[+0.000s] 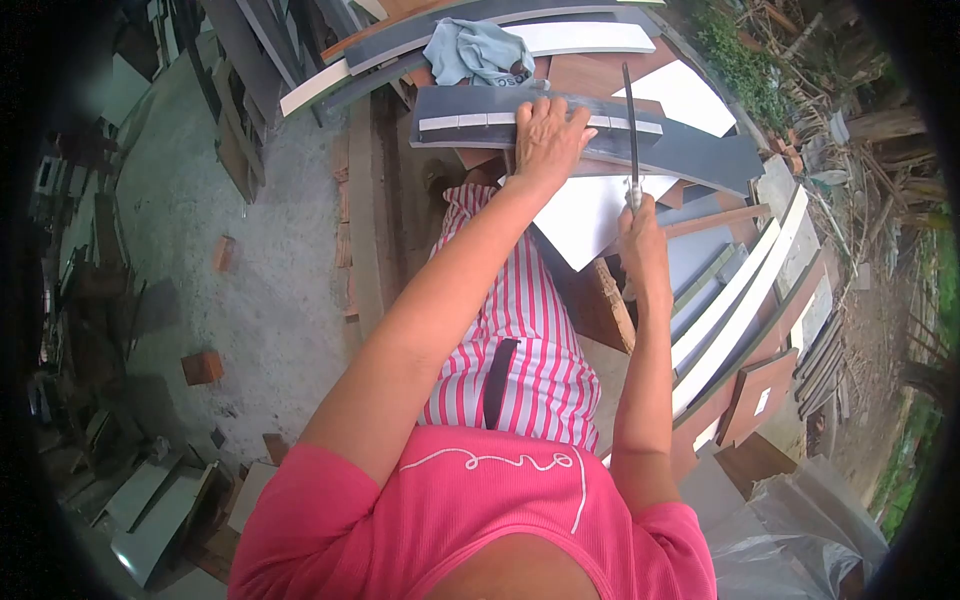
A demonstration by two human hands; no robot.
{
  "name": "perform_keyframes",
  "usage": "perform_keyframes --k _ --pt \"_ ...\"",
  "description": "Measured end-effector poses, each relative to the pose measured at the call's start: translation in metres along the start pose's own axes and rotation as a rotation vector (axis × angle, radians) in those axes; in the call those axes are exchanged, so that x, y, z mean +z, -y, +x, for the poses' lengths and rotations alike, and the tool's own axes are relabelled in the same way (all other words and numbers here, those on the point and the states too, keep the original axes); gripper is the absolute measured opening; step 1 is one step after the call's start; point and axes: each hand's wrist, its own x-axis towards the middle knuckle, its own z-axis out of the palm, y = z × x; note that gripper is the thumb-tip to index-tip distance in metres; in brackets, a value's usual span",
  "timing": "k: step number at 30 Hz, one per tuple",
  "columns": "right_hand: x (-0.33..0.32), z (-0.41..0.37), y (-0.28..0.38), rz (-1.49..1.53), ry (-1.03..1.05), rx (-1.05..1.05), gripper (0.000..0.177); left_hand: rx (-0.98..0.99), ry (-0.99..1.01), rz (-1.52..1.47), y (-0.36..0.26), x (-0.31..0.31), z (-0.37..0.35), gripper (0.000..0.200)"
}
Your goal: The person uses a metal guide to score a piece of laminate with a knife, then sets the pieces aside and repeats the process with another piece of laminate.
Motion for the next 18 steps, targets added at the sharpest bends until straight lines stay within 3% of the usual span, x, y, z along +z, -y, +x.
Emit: perform_keyframes --k 6,10,13,15,18 --pt "0.007 -0.06 -0.021 -0.029 0.018 0.128 0.033 0.013 -0.023 0.007 0.0 0.001 -0.001 0.022" --pt "0.002 -0.035 -0.019 -0.051 -0.04 0.036 0.033 0.02 -0.035 0.01 0.0 0.001 -0.001 0.022" --pt "-0.005 0.002 0.005 0.048 0.056 0.096 0.032 0.015 -0.033 0.01 0.0 0.001 0.0 0.022" --pt "0.002 0.025 0.001 -0.01 -0.007 -0.011 0.03 0.01 -0.029 0.011 0.0 0.001 -0.001 0.023" --pt "0.002 0.02 0.01 0.028 -0.002 0.019 0.03 0.005 -0.011 0.005 0.001 0.0 -0.001 0.023"
